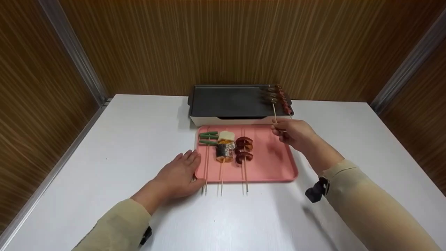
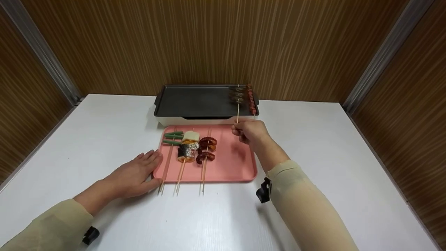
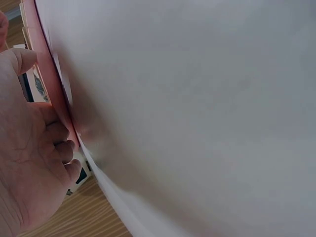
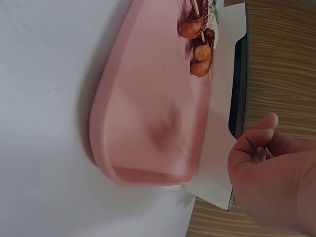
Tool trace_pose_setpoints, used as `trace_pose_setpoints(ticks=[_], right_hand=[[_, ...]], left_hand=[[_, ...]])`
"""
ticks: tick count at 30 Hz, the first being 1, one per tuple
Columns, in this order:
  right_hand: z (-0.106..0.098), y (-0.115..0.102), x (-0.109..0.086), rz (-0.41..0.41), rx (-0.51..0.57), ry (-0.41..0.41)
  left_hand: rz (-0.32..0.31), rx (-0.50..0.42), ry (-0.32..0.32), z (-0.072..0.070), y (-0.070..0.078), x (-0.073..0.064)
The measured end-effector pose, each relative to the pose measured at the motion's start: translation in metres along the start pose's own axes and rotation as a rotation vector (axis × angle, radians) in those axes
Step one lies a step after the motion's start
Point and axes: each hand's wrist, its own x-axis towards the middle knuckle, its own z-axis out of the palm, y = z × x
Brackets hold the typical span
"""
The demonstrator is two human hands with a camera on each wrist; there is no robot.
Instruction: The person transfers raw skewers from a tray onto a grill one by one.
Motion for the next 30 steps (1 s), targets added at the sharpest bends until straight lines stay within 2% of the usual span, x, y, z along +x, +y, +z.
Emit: trace_pose_setpoints(ticks=[17,26,30], right_hand=[[-0.0009,0.005,0.0087,0.011,-0.01,0.01],[0.0006,0.0046,0.0067,0.021,0.03,0.038],[0.0006,0.006,0.0056,0.028,0.05,0.03]], left_hand=[[-0.014,0.004,-0.004,0.0021,-0.0009,0.0014],[-0.02,0.006,-0.009,0.0015,0.0,0.0017],[-0.004,-0.005,-0.005,0.0003,-0.0006,0.0011]])
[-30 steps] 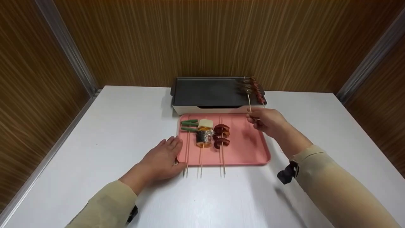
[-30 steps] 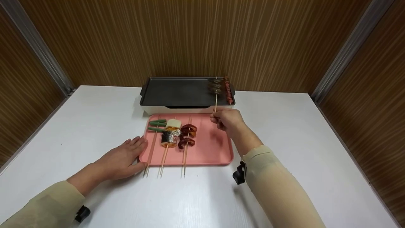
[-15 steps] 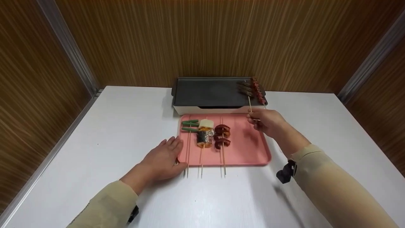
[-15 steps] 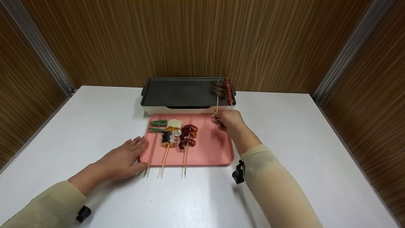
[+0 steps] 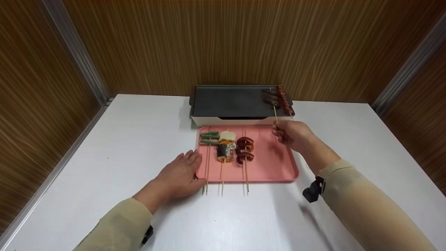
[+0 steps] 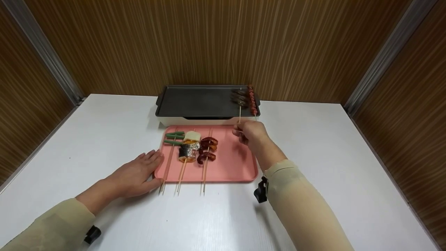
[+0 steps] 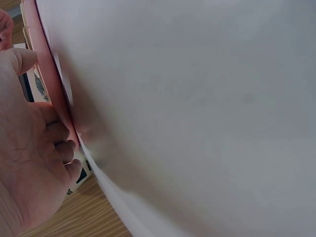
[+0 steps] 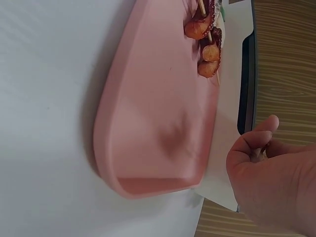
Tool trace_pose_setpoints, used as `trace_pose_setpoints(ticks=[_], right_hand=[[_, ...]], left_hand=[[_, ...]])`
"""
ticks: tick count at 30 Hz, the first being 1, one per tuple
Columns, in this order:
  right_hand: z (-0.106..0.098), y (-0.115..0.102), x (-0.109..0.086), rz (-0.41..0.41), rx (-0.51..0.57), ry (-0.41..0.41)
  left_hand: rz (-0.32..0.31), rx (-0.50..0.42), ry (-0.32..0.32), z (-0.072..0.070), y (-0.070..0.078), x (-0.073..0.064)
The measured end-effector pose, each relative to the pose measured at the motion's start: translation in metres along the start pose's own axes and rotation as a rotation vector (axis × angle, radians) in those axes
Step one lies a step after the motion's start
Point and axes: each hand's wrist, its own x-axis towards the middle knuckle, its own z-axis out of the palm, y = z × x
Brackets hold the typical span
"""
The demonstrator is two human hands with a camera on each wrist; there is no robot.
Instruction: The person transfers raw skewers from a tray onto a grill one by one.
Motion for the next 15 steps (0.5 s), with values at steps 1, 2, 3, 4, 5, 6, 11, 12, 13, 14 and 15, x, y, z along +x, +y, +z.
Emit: trace_pose_setpoints(ticks=[1,2,3,4,5,6,11,12,13,14,15], right_hand=[[0.0,0.0,-0.001,0.005,0.004,-0.001],[-0.001,0.001,-0.001,0.014,0.008,0.001],[-0.001,0.001,-0.002,0.025,0.009,0.001],[-0.001,0.001,-0.002,0.036,0.012,0.003],[-0.001,0.001,-0.003,0.045,0.015,0.006],[-0.001,0.002,-0.003,0.054,0.015,0.004],[0.003,0.007,-0.007,0.088,0.017,-0.003],[0.003,0.008,-0.008,0.094,0.009,-0.004],[0.004,0.009,-0.01,0.098,0.001,-0.007],[0.005,0.01,-0.011,0.097,-0.009,-0.011],[0.005,0.011,-0.012,0.096,-0.016,-0.013]], left_hand=[[0.005,-0.003,0.001,0.0,0.0,0.0],[0.008,-0.006,0.002,-0.001,0.0,0.0],[0.011,-0.008,0.004,-0.001,0.0,0.0],[0.009,-0.007,0.003,-0.001,0.0,0.0],[0.009,-0.007,0.003,-0.001,0.0,0.0],[0.008,-0.006,0.002,0.0,0.0,0.0],[0.004,-0.008,0.003,0.0,0.0,0.0],[0.003,-0.009,0.003,0.0,0.0,0.0],[0.002,-0.012,0.004,0.0,0.0,0.0],[0.0,-0.013,0.001,0.0,0.0,0.0],[-0.001,-0.014,0.0,0.0,0.0,0.0]])
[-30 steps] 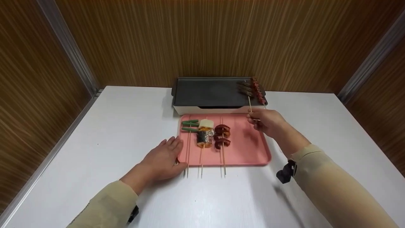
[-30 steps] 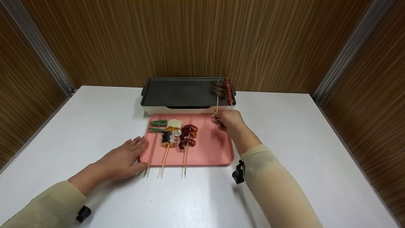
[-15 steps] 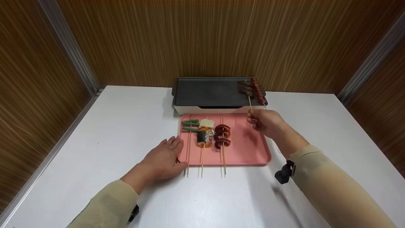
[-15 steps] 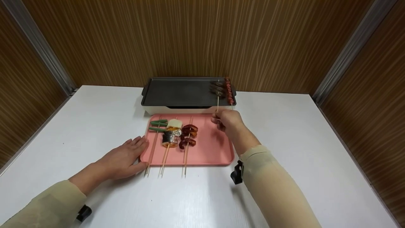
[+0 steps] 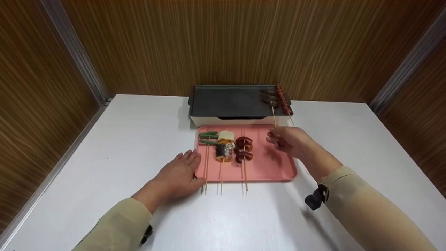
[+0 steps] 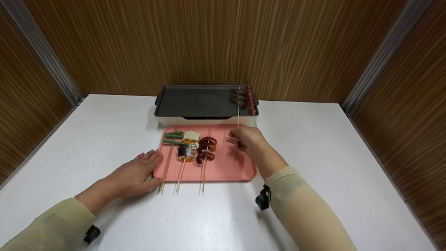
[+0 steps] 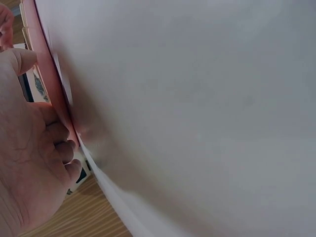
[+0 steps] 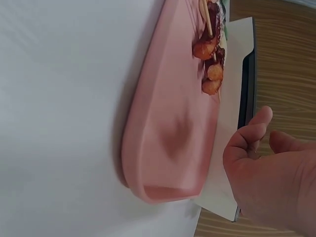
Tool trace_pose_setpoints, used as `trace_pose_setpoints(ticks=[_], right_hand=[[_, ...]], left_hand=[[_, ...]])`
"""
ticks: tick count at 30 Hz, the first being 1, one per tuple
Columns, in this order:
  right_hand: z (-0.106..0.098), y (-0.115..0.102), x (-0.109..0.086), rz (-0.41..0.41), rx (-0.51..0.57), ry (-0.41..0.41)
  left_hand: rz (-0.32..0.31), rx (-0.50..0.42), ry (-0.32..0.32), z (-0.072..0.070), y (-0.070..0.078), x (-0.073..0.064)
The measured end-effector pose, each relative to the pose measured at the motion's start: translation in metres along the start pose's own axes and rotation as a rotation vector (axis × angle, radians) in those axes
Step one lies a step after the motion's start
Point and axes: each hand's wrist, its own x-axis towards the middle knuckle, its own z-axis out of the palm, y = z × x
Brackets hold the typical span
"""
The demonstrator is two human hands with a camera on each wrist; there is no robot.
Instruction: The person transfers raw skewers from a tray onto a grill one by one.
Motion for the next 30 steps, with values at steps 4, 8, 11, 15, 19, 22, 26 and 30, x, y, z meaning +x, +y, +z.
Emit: trace_pose_setpoints(ticks=[4,8,11,15,19,22,26,30], right_hand=[[0.003,0.007,-0.006,-0.013,-0.03,-0.023],[0.005,0.018,-0.015,-0.015,-0.053,-0.053],[0.006,0.028,-0.025,-0.016,-0.076,-0.07],[0.008,0.045,-0.039,-0.034,-0.083,-0.122],[0.011,0.06,-0.053,-0.051,-0.106,-0.195],[0.012,0.07,-0.063,-0.046,-0.126,-0.237],[0.015,0.08,-0.072,-0.024,-0.135,-0.276],[0.018,0.086,-0.077,-0.01,-0.144,-0.293]], left_hand=[[-0.003,0.0,-0.002,0.0,0.0,0.0],[-0.005,0.005,-0.004,0.0,0.0,0.0],[-0.007,0.008,-0.007,0.0,0.0,0.0],[-0.009,0.011,-0.009,0.0,0.001,0.0],[-0.012,0.016,-0.015,-0.001,0.001,0.001],[-0.01,0.016,-0.017,-0.001,0.001,0.001],[-0.002,0.02,-0.014,-0.001,0.001,0.001],[0.003,0.02,-0.009,0.0,0.0,0.001]])
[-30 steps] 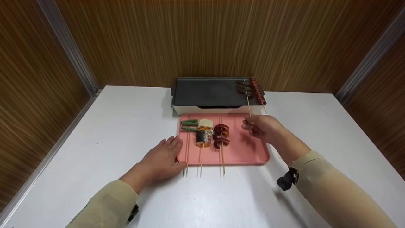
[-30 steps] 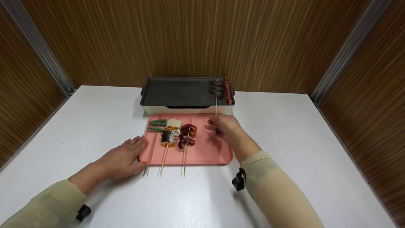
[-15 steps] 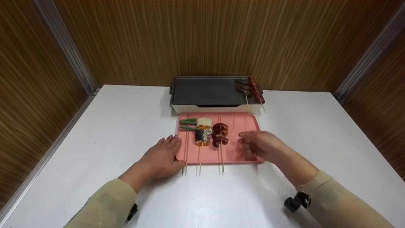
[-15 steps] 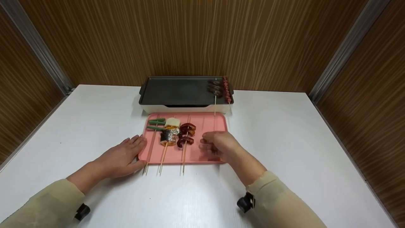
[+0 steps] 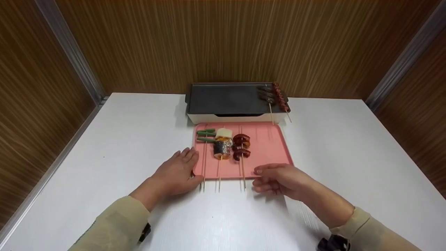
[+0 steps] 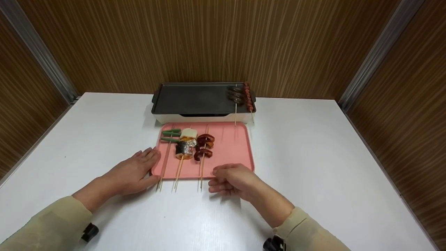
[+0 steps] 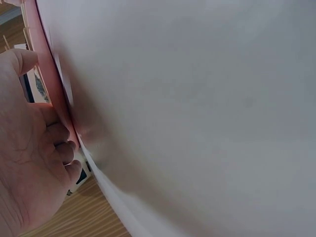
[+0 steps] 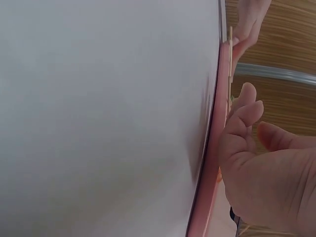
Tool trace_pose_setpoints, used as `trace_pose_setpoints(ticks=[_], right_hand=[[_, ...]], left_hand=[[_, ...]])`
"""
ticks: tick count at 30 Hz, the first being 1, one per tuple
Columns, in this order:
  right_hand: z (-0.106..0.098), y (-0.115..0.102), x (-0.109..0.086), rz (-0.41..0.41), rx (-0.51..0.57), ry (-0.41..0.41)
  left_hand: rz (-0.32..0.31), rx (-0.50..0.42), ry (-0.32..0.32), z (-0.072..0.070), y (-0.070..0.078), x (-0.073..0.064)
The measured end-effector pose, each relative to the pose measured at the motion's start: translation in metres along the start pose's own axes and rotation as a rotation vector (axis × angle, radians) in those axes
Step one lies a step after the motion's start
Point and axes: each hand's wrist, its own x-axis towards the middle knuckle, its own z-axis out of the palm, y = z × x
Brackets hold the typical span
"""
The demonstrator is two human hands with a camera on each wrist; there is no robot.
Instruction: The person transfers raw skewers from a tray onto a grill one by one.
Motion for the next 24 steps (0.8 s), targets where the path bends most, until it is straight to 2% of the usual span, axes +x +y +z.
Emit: trace_pose_setpoints(ticks=[9,24], right_hand=[[0.014,0.005,0.005,0.034,-0.028,-0.017],[0.029,0.007,0.01,0.034,0.038,-0.045]], left_hand=[[-0.003,-0.003,-0.007,0.001,-0.002,0.0],[0.006,-0.011,0.002,0.0,-0.001,0.0]])
